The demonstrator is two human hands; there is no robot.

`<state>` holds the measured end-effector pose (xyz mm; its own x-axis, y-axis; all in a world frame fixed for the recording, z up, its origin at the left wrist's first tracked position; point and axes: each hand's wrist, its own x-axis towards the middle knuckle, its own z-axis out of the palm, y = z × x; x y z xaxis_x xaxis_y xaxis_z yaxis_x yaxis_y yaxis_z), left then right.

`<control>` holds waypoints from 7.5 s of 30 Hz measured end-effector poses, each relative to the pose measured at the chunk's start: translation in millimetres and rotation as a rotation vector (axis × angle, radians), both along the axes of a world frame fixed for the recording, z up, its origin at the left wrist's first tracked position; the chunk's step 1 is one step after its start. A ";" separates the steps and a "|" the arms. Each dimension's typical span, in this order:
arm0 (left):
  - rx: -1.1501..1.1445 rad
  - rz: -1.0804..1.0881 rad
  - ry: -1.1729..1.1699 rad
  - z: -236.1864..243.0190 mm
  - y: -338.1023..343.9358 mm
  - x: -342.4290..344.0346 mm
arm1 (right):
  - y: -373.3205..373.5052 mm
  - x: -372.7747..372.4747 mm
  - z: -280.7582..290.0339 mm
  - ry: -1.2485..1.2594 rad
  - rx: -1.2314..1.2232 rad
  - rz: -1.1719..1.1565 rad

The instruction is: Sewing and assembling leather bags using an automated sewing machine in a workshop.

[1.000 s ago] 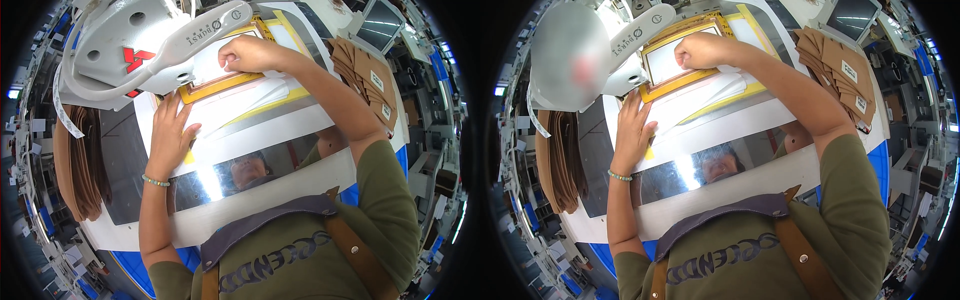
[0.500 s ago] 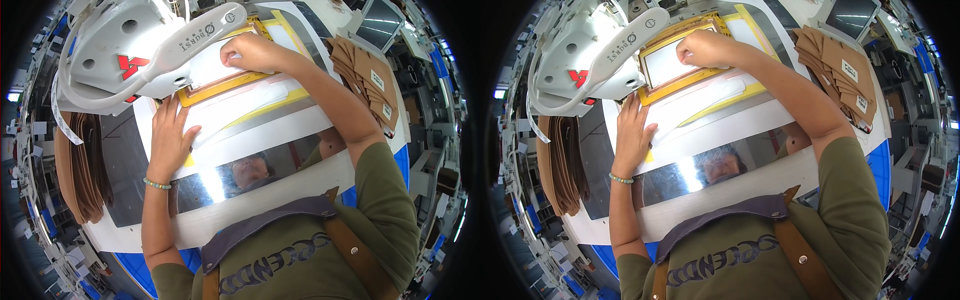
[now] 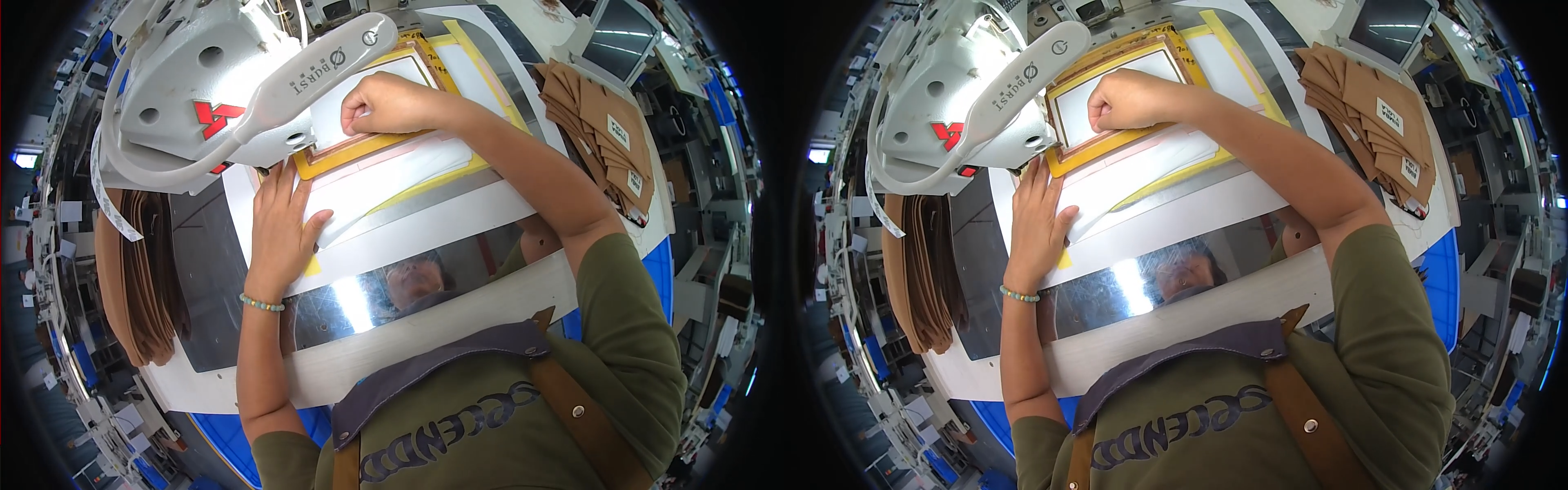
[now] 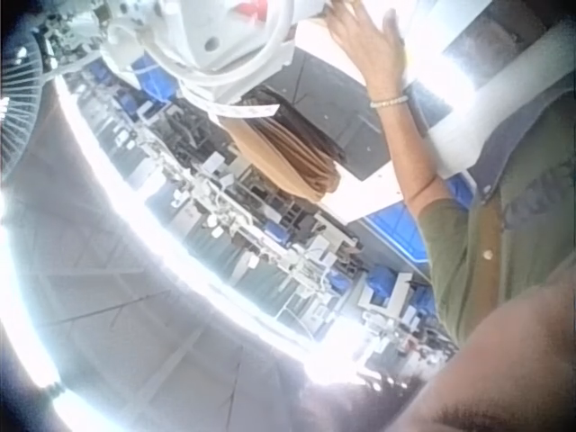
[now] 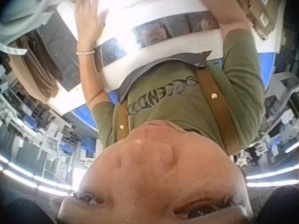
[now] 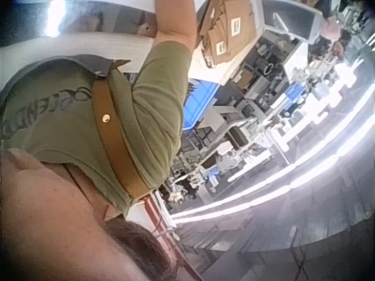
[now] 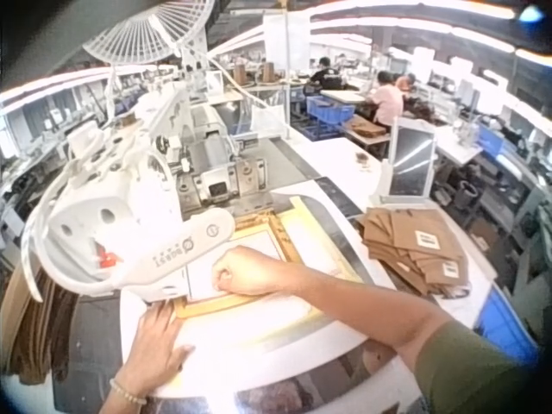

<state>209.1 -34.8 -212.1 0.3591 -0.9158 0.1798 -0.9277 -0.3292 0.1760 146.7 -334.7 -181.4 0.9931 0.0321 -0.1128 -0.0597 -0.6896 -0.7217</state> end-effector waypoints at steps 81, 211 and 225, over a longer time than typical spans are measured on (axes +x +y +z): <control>-0.009 0.836 -0.553 89.8 245.3 183.5 | -75.1 -128.6 -6.6 -0.641 -0.208 -0.455; -0.083 0.165 -0.075 1.2 47.0 3.5 | -51.4 -213.9 -23.8 -0.263 -0.772 -0.261; -0.029 0.161 -0.056 5.5 46.0 3.2 | -50.6 -211.0 -25.3 -0.289 -0.744 -0.280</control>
